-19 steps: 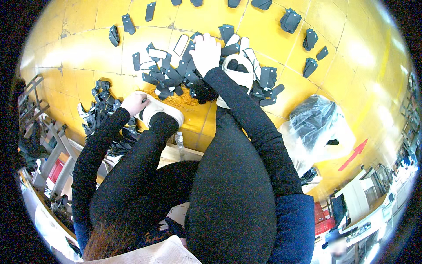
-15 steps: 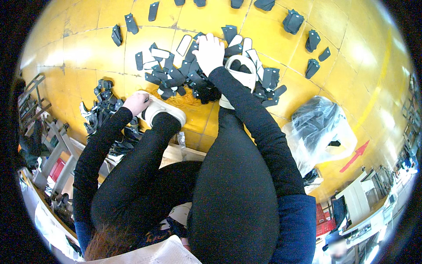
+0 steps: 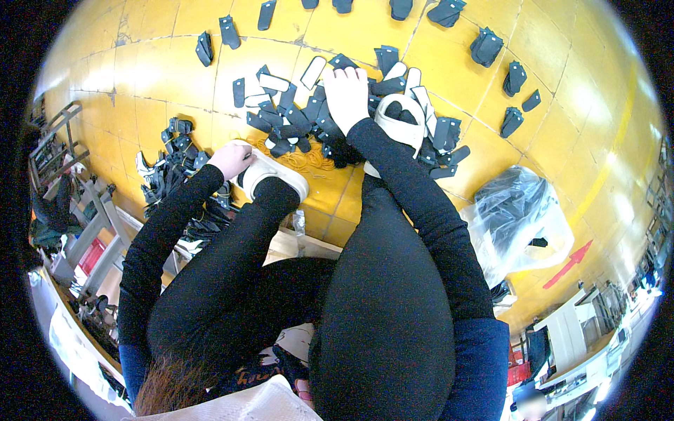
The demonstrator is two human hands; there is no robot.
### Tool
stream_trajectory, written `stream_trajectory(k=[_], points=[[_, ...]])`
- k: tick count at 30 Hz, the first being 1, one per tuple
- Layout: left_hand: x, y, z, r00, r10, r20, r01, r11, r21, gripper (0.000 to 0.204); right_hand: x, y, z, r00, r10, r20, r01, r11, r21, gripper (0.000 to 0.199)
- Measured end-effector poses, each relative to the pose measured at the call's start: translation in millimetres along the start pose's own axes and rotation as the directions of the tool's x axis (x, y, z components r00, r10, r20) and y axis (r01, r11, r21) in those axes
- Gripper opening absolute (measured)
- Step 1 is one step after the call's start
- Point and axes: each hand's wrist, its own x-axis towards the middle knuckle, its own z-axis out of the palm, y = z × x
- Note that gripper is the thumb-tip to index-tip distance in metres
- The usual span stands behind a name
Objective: The person sits on the floor and sorts small black plastic parts, picking them up one by one, inspecting them, and arranging them into neat rows. The person handles the parts by hand without using any tools.
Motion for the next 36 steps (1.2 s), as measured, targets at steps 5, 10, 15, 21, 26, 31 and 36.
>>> stream_trajectory(k=[5, 10, 15, 21, 26, 31, 36], points=[[1, -2, 2, 1.0, 0.015, -0.004, -0.015, 1.0, 0.002, 0.029, 0, 4, -2, 1.0, -0.004, -0.011, 0.004, 0.998, 0.057, 0.015], [1, -3, 4, 1.0, -0.004, 0.009, 0.003, 1.0, 0.013, 0.03, -1, 2, -4, 1.0, 0.006, -0.004, -0.005, 0.997, 0.077, 0.014], [2, 1, -1, 0.998, -0.035, 0.049, 0.035, 0.999, 0.002, 0.031, 1, 5, -1, 1.0, 0.019, -0.02, -0.016, 0.993, 0.115, 0.013], [1, -1, 2, 0.999, -0.031, 0.04, 0.031, 0.999, 0.014, 0.031, 8, 8, -4, 0.998, 0.064, 0.015, -0.066, 0.969, 0.236, 0.011], [1, 0, 0, 0.998, -0.036, 0.043, 0.036, 0.999, 0.009, 0.031, 15, 11, -4, 0.99, 0.136, 0.04, -0.142, 0.931, 0.335, 0.012], [0, 0, 0, 0.999, -0.033, 0.031, 0.033, 0.999, 0.0, 0.031, 15, 11, -6, 0.995, 0.1, 0.03, -0.104, 0.941, 0.321, 0.012], [2, -1, -3, 1.0, -0.006, 0.021, 0.007, 0.999, -0.034, 0.03, 12, 11, -1, 0.997, 0.073, 0.0, -0.071, 0.972, 0.226, 0.014]])
